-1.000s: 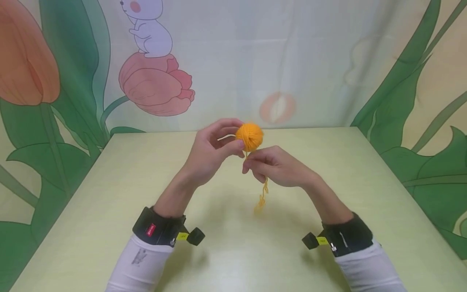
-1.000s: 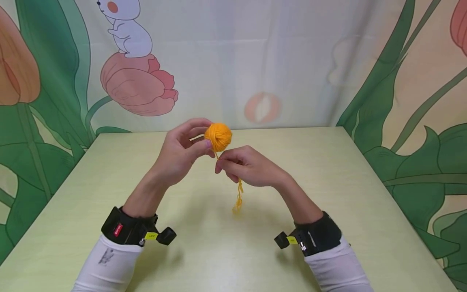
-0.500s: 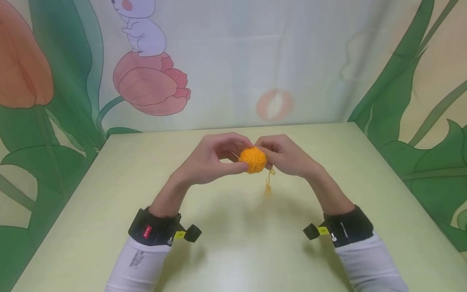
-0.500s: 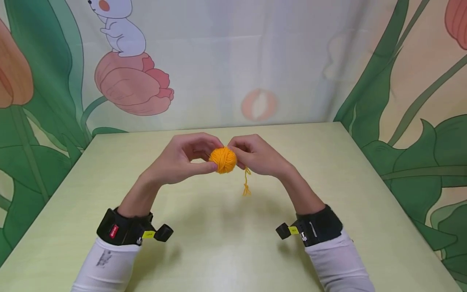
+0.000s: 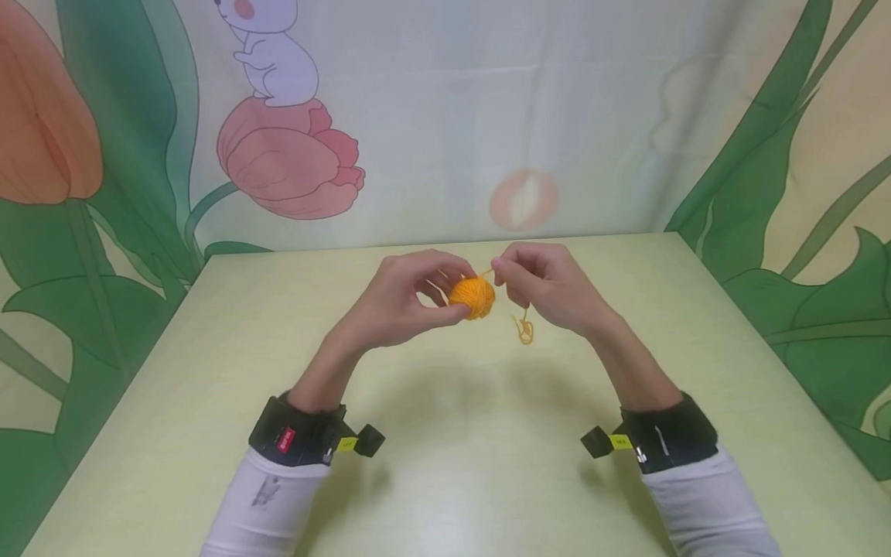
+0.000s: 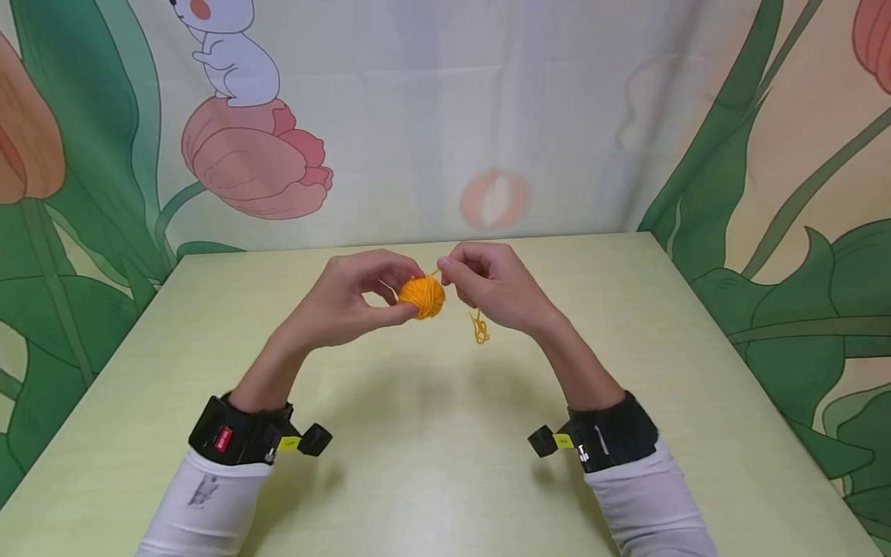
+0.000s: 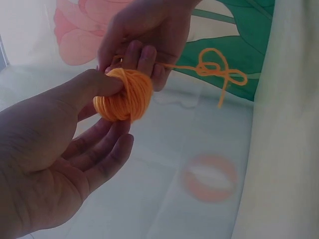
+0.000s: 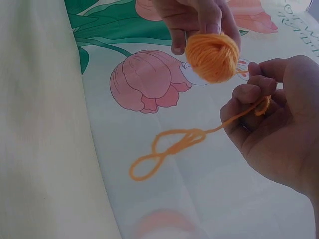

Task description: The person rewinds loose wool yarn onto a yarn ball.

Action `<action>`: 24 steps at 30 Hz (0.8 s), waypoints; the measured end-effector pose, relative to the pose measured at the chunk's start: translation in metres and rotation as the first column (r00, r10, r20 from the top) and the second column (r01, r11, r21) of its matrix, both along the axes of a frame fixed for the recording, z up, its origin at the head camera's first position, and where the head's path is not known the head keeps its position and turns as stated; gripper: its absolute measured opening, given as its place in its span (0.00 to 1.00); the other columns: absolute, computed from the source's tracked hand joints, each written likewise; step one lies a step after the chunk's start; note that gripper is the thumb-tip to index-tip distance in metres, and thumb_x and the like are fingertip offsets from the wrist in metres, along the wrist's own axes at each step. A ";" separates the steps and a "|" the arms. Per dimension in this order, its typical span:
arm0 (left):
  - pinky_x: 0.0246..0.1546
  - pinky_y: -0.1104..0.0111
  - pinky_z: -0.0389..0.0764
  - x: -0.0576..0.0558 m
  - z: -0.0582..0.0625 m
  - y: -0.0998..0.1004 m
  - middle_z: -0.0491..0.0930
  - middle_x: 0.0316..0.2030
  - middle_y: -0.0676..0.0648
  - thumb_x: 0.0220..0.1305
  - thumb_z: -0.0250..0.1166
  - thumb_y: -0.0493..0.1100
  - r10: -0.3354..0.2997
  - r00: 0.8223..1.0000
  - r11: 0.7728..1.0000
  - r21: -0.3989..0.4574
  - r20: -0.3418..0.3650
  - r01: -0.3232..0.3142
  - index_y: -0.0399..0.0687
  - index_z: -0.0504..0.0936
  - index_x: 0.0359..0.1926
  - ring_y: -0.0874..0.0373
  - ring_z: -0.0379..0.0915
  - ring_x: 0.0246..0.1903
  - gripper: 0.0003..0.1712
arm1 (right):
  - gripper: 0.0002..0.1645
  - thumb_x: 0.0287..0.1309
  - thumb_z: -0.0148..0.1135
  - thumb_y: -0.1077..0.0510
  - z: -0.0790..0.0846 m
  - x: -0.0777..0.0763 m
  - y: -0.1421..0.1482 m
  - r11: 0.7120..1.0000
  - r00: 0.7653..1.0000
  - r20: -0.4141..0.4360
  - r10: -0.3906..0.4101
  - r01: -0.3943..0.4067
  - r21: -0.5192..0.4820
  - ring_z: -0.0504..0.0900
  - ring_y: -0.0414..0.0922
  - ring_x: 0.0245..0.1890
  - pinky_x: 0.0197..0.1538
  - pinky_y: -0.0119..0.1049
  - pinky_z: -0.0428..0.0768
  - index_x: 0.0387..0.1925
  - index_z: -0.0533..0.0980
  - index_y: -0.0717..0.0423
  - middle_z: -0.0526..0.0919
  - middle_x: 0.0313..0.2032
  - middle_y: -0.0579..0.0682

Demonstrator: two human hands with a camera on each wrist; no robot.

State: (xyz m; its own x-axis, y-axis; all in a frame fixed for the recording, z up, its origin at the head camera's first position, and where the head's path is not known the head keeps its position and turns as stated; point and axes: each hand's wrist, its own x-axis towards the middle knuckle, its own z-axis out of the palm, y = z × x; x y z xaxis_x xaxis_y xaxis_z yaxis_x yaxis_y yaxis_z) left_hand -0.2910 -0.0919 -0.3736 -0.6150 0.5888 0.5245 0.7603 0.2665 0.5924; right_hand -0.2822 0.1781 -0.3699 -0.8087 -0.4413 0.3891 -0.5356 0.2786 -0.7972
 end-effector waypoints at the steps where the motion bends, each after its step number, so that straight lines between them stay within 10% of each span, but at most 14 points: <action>1: 0.44 0.63 0.96 -0.001 0.000 0.000 0.94 0.48 0.47 0.66 0.81 0.36 0.021 1.000 1.000 0.002 -0.006 -0.021 0.44 0.90 0.57 0.56 0.92 0.42 0.19 | 0.13 0.85 0.58 0.59 0.001 0.001 0.000 1.000 1.000 -0.001 0.003 -0.003 -0.008 0.72 0.51 0.25 0.29 0.33 0.74 0.42 0.83 0.62 0.73 0.23 0.50; 15: 0.49 0.65 0.97 -0.007 -0.007 0.009 0.92 0.49 0.43 0.68 0.81 0.38 0.240 0.970 0.935 0.259 0.051 -0.244 0.44 0.88 0.59 0.51 0.92 0.44 0.20 | 0.13 0.83 0.56 0.63 0.008 0.023 -0.014 0.993 0.993 -0.026 0.117 -0.117 -0.015 0.72 0.45 0.24 0.30 0.33 0.71 0.42 0.85 0.60 0.74 0.22 0.50; 24: 0.54 0.64 0.96 -0.002 -0.002 0.010 0.90 0.54 0.42 0.72 0.77 0.35 0.070 0.957 0.847 0.490 0.283 -0.207 0.44 0.85 0.62 0.52 0.92 0.48 0.21 | 0.13 0.83 0.57 0.62 0.003 0.022 -0.023 0.979 0.981 0.005 0.196 -0.196 0.056 0.68 0.43 0.24 0.33 0.32 0.67 0.42 0.86 0.57 0.73 0.21 0.50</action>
